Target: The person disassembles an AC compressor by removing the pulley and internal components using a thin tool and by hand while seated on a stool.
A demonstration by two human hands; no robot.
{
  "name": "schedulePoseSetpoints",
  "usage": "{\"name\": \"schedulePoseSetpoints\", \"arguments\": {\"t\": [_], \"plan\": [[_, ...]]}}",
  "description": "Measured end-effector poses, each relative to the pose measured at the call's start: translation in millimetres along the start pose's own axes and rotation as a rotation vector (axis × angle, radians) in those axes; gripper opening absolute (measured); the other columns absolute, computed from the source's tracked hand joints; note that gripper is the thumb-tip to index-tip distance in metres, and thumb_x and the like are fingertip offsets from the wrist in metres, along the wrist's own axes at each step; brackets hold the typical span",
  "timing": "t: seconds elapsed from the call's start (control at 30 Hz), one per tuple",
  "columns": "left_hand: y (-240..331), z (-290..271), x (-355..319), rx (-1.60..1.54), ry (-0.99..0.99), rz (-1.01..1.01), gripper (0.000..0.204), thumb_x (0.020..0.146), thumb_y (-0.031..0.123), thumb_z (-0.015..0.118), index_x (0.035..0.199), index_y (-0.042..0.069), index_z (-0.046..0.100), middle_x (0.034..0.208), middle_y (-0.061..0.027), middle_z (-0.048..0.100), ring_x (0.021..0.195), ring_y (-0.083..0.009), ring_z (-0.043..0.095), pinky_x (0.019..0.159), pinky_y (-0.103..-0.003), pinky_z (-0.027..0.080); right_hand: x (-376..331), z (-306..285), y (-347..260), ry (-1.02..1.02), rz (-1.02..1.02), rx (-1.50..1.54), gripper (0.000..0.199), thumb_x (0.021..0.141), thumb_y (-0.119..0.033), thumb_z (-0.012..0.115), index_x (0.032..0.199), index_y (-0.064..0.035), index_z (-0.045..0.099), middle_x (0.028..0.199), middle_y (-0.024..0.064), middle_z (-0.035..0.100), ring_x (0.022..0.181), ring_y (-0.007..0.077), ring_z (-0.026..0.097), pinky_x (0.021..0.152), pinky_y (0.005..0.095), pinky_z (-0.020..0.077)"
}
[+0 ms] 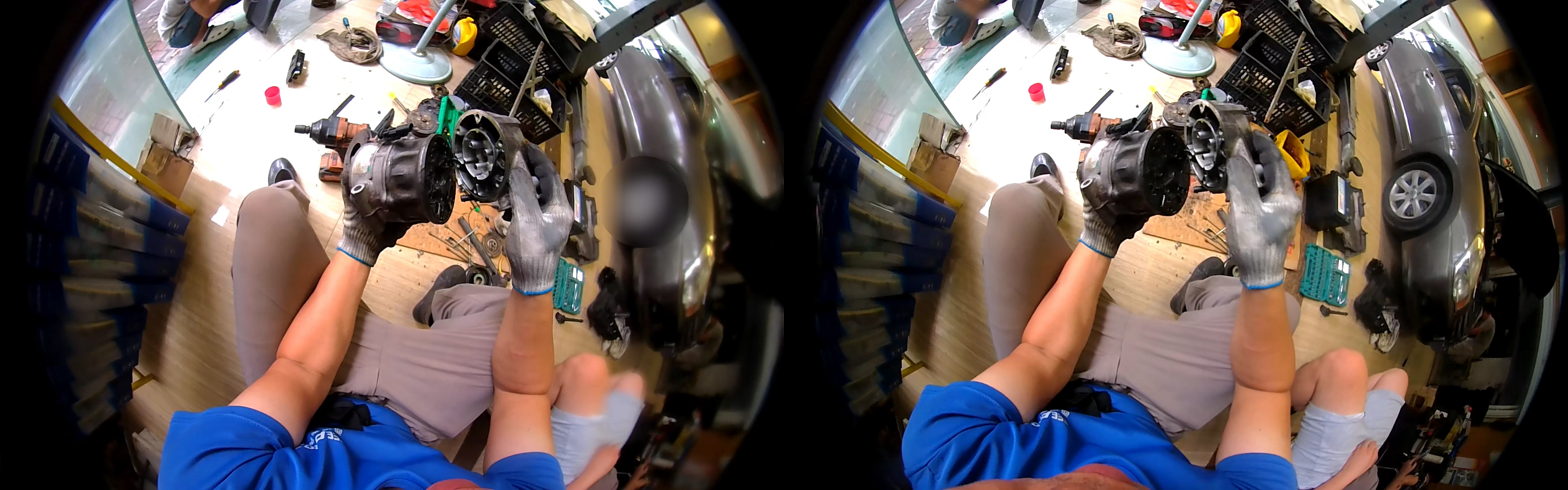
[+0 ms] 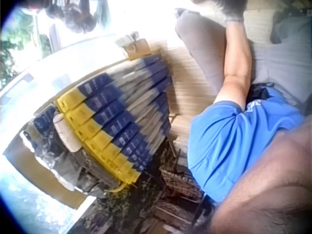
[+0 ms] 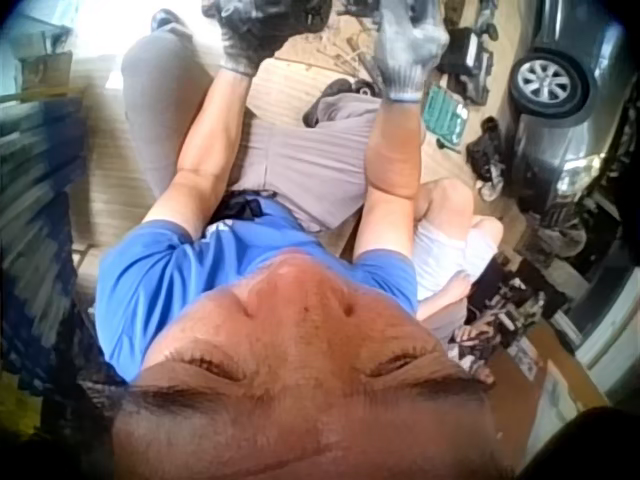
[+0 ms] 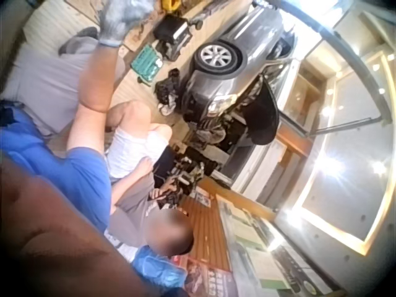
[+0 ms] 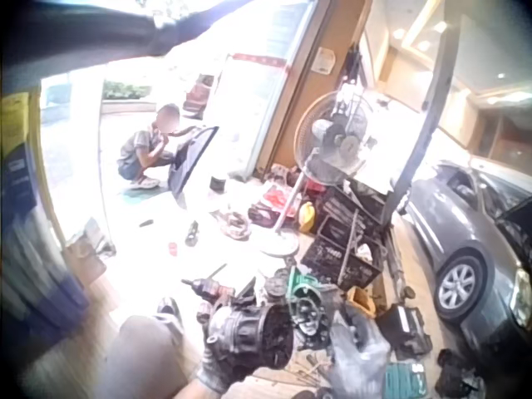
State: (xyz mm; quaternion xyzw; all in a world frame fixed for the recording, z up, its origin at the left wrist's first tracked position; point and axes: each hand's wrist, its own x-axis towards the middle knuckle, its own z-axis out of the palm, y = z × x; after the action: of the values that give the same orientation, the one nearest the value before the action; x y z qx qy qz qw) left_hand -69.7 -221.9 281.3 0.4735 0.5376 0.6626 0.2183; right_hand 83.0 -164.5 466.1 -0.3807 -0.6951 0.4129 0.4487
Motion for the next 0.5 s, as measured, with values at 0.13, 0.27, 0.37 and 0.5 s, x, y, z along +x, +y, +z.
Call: {"name": "schedulePoseSetpoints", "arguments": {"t": [0.13,0.27,0.37,0.5], "plan": [[-6.1,1.8,-0.9,-0.164,0.068,-0.017,0.072,0.09,0.042,0.07,0.151,0.015,0.042,0.149,-0.0066,0.051,0.139,-0.0247,0.045,0.123,-0.045,0.027,-1.5,-0.3,6.3,-0.019,-0.104,-0.082,0.038,0.098,-0.01,0.067,0.132,0.0048,0.061,0.12,0.0089,0.067,0.104,0.0115,0.06,0.091,0.027,0.0494],[0.5,0.2,-1.3,-1.453,0.009,-0.257,0.068,0.095,0.04,0.064,0.153,0.015,0.038,0.15,-0.0066,0.05,0.14,-0.0235,0.045,0.121,-0.046,0.032,-3.0,-1.0,15.4,0.019,-0.178,-0.143,0.041,0.095,-0.013,0.072,0.13,0.0062,0.061,0.1,0.0044,0.068,0.083,0.0074,0.057,0.074,0.0234,0.0495],[-7.8,0.6,-0.6,-0.881,0.002,-0.062,0.062,0.101,0.044,0.051,0.155,0.017,0.034,0.153,-0.0074,0.046,0.141,-0.0235,0.045,0.12,-0.046,0.035,-5.0,2.6,9.5,0.01,-0.213,-0.176,0.043,0.095,-0.014,0.072,0.13,0.0068,0.061,0.098,0.0055,0.068,0.082,0.0084,0.057,0.073,0.0244,0.05],[-7.7,1.8,-2.1,-0.633,0.004,0.002,0.065,0.098,0.043,0.058,0.154,0.017,0.037,0.152,-0.0067,0.047,0.141,-0.0234,0.044,0.121,-0.045,0.032,-6.8,6.4,15.4,0.02,-0.239,-0.171,0.041,0.094,-0.014,0.072,0.129,0.0055,0.062,0.097,0.0079,0.07,0.081,0.0093,0.058,0.072,0.0255,0.0509]]}}
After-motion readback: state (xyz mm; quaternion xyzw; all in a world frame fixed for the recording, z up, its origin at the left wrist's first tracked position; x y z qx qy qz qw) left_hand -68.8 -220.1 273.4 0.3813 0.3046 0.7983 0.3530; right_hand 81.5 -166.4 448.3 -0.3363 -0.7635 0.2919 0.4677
